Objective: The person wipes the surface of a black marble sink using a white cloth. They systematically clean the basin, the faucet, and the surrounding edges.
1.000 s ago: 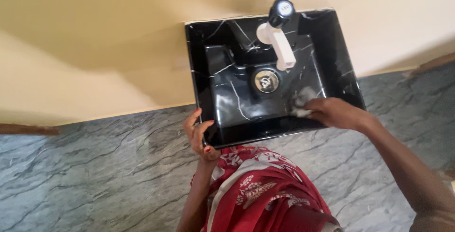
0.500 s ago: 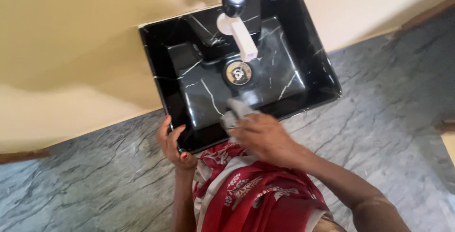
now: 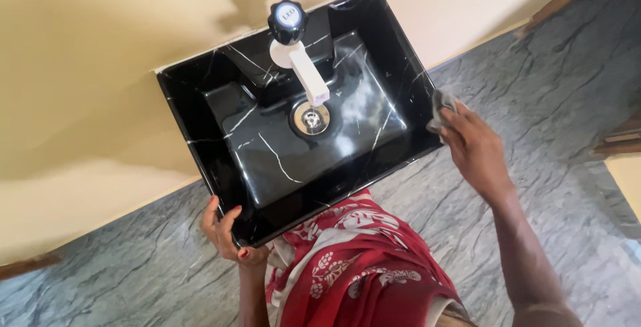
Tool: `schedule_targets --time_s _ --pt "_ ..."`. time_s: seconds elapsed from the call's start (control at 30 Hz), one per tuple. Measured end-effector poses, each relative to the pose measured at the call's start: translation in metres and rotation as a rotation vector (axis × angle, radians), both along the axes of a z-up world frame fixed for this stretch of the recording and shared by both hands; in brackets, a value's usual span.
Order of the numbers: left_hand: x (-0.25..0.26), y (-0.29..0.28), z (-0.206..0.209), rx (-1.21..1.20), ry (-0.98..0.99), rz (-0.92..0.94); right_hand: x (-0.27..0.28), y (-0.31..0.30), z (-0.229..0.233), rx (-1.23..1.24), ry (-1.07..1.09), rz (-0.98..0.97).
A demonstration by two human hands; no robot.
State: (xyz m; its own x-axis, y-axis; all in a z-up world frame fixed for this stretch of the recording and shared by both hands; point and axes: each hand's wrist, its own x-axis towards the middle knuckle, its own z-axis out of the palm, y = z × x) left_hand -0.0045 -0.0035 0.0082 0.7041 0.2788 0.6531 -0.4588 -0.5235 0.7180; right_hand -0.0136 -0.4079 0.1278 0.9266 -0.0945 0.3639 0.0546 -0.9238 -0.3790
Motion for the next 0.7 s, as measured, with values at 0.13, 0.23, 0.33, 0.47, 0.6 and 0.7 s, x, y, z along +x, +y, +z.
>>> schedule_targets --time_s 0.13,0.23,0.33,0.47,0.6,0.7 --pt "0.001 -0.001 -0.004 -0.044 -0.019 0.008 0.064 -0.003 0.000 0.083 0.072 0.045" --pt "0.008 -0.002 -0.011 -0.069 -0.062 0.020 0.129 -0.003 -0.008 0.025 -0.031 0.158" --pt "0.007 -0.001 -0.016 -0.057 -0.068 0.058 0.191 -0.015 -0.025 0.336 0.129 0.037" --pt "0.008 -0.002 -0.020 -0.100 -0.077 0.047 0.258 -0.040 -0.054 0.260 0.044 0.082" --pt "0.004 0.002 -0.019 -0.077 -0.069 0.015 0.285 -0.052 -0.063 0.496 0.225 0.085" --pt "0.005 -0.001 -0.015 -0.094 -0.079 0.021 0.268 -0.050 -0.065 0.542 0.289 0.095"
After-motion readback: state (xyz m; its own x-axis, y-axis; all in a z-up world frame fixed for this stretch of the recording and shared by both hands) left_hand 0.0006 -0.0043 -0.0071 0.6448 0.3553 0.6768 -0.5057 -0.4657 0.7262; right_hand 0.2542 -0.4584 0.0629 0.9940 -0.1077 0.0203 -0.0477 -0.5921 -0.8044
